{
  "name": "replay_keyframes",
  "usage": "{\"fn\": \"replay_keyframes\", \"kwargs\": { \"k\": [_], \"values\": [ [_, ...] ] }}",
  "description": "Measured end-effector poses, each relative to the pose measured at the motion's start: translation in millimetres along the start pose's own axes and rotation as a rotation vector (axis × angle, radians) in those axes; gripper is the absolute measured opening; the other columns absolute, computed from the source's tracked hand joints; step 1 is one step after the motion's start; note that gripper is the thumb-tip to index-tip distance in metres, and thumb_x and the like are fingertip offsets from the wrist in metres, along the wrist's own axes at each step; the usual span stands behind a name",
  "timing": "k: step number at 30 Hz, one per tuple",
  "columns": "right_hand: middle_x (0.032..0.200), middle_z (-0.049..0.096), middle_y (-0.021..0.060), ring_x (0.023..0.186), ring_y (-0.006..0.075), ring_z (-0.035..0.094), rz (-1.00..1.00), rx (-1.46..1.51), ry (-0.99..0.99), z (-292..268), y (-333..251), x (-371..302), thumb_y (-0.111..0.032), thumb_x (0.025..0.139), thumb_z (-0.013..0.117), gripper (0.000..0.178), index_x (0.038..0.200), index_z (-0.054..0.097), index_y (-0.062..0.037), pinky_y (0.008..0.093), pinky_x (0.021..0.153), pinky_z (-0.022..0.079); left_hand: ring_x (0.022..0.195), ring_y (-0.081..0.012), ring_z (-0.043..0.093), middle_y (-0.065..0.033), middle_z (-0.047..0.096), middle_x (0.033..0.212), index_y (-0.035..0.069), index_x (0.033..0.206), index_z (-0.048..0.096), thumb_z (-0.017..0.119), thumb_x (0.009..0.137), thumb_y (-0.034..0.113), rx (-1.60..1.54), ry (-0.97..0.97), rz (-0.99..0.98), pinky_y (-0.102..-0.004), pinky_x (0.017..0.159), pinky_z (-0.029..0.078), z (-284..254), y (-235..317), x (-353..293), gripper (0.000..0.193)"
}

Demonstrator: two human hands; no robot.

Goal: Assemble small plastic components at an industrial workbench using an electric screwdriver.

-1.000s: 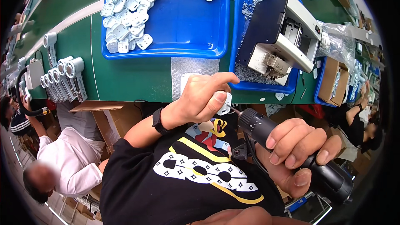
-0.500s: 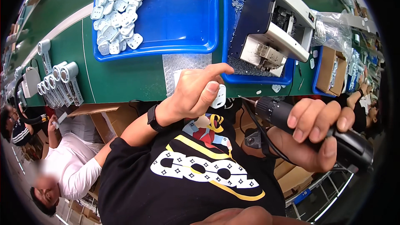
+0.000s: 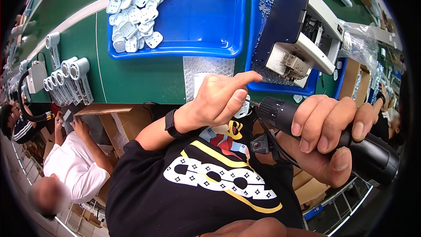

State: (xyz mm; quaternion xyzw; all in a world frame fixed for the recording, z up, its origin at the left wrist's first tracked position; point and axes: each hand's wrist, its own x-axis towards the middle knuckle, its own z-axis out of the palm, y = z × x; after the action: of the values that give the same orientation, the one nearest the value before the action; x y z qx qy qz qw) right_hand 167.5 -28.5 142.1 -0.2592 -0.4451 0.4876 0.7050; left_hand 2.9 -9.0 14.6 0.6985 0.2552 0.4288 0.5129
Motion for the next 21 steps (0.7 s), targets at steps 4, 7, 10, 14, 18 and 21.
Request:
{"fn": "replay_keyframes", "kwargs": {
  "k": [4,7,10,14,18,21],
  "values": [
    [0.077,0.051,0.0041,0.057,0.0132,0.053,-0.020,0.044,0.015,8.0,4.9,-3.6,-0.016,0.086,0.062,0.031,0.109,0.042,-0.0075,0.0312,0.061,0.048,0.051,-0.0265,0.062,-0.0082,0.054,0.056,-0.004,0.117,0.061,0.047,0.102,0.018,0.000,0.021,-0.019,-0.0383,0.050,0.046,-3.5,4.2,-3.0,0.030],
    [0.077,0.053,0.0031,0.057,0.0171,0.053,-0.038,0.027,0.151,-3.7,-6.2,-13.3,-0.012,0.087,0.065,0.031,0.107,0.041,-0.0119,0.0365,0.061,0.049,0.052,-0.0263,0.062,-0.0078,0.056,0.058,-0.002,0.115,0.061,0.047,0.102,0.020,0.047,-0.039,-0.031,-0.0384,0.051,0.047,-1.3,13.2,8.0,0.029],
    [0.076,0.053,0.0032,0.057,0.0163,0.052,-0.096,0.163,0.244,-26.6,-14.5,-17.7,-0.012,0.086,0.063,0.029,0.108,0.043,-0.0098,0.0348,0.060,0.048,0.054,-0.0257,0.063,-0.0071,0.060,0.063,-0.001,0.113,0.062,0.047,0.102,0.024,0.153,-0.148,-0.069,-0.0371,0.053,0.048,-7.3,32.7,17.3,0.032],
    [0.075,0.052,0.0039,0.056,0.0147,0.052,-0.094,-0.015,0.427,-35.2,-4.4,-40.0,-0.011,0.086,0.063,0.033,0.115,0.048,-0.0038,0.0320,0.060,0.048,0.051,-0.0282,0.062,-0.0078,0.061,0.060,0.006,0.091,0.063,0.056,0.098,0.026,0.816,-0.219,0.224,-0.0385,0.047,0.048,-45.6,34.9,68.2,0.023],
    [0.078,0.056,0.0060,0.061,0.0143,0.053,-0.046,-0.436,0.509,-28.9,44.1,-76.4,-0.001,0.084,0.063,0.046,0.126,0.047,0.0009,0.0335,0.066,0.049,0.069,-0.0422,0.066,-0.0211,0.067,0.073,0.003,0.087,0.066,0.046,0.100,0.041,1.089,-0.071,0.066,-0.0528,0.063,0.052,-155.2,5.0,170.8,0.045],
    [0.079,0.058,0.0076,0.066,0.0160,0.057,0.056,-0.545,0.450,-28.0,71.1,-91.5,0.007,0.083,0.062,0.044,0.124,0.048,-0.0006,0.0359,0.071,0.052,0.073,-0.0401,0.067,-0.0186,0.065,0.070,0.005,0.088,0.067,0.051,0.098,0.036,1.391,-0.078,0.049,-0.0504,0.066,0.053,-243.1,-78.3,227.0,0.037]
  ]
}}
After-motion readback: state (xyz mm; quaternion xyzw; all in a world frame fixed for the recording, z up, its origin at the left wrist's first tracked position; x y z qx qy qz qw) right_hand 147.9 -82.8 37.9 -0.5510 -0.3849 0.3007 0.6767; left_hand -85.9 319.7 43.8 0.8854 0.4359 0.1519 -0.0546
